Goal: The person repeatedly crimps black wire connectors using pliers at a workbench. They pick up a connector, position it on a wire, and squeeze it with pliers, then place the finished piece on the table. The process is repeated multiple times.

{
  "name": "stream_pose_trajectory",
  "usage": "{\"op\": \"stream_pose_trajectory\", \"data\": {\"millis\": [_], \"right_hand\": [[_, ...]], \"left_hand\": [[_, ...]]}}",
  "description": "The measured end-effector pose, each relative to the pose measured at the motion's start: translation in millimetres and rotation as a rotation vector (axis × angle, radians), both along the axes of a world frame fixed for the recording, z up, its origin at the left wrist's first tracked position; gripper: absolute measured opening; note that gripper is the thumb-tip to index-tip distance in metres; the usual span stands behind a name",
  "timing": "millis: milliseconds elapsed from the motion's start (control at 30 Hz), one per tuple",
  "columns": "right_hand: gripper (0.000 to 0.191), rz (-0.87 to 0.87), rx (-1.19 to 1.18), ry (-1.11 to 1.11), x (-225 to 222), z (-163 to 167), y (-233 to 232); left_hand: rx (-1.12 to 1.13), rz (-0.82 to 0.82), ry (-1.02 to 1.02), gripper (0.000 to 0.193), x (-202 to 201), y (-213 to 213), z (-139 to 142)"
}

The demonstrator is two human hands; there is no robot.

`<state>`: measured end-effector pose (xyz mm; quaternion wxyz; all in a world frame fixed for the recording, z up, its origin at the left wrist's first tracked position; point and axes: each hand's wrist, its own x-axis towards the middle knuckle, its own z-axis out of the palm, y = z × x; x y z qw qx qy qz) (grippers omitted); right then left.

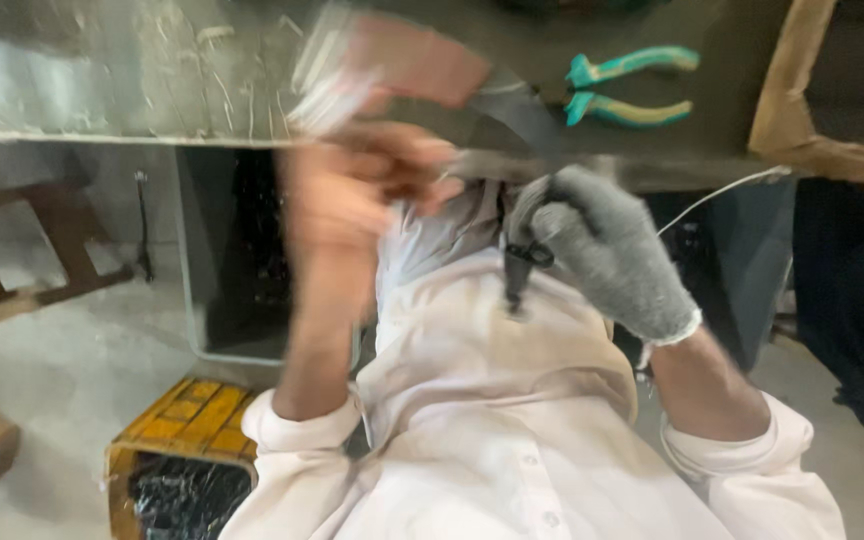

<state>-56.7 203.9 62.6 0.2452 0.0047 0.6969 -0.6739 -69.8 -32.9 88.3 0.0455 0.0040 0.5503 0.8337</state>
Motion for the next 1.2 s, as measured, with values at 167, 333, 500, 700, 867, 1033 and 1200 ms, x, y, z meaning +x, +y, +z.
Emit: {"op": "stream_pose_trajectory", "data": {"millis": [167,333,500,700,867,1033,1200], "right_hand": [[0.016,-0.136,-0.191,0.123,19,-23,-1],[0.019,-0.149,-0.066,0.129,25,-23,-4],[0.019,-0.083,0.275,0.466,25,-19,-11],[0.029,-0.102,0.379,0.701,24,-33,-11],[0.031,0.03,0.461,0.632,29,-34,-3],[0.023,-0.13,0.578,0.55,39,-39,-3],[0.034,-0.148,0.207,0.345,39,-64,6]], "left_hand": [[-0.819,-0.406,0.077,0.036,49,25,-67],[-0.371,-0.337,0.074,0.04,57,12,-86],[-0.39,-0.336,-0.108,0.034,54,17,-85],[-0.455,-0.356,0.078,0.038,56,16,-104],[-0.093,-0.466,-0.096,0.036,46,16,-109],[-0.25,-0.477,-0.041,0.03,52,28,-103],[0.019,-0.532,-0.241,0.032,46,32,-111]]}}
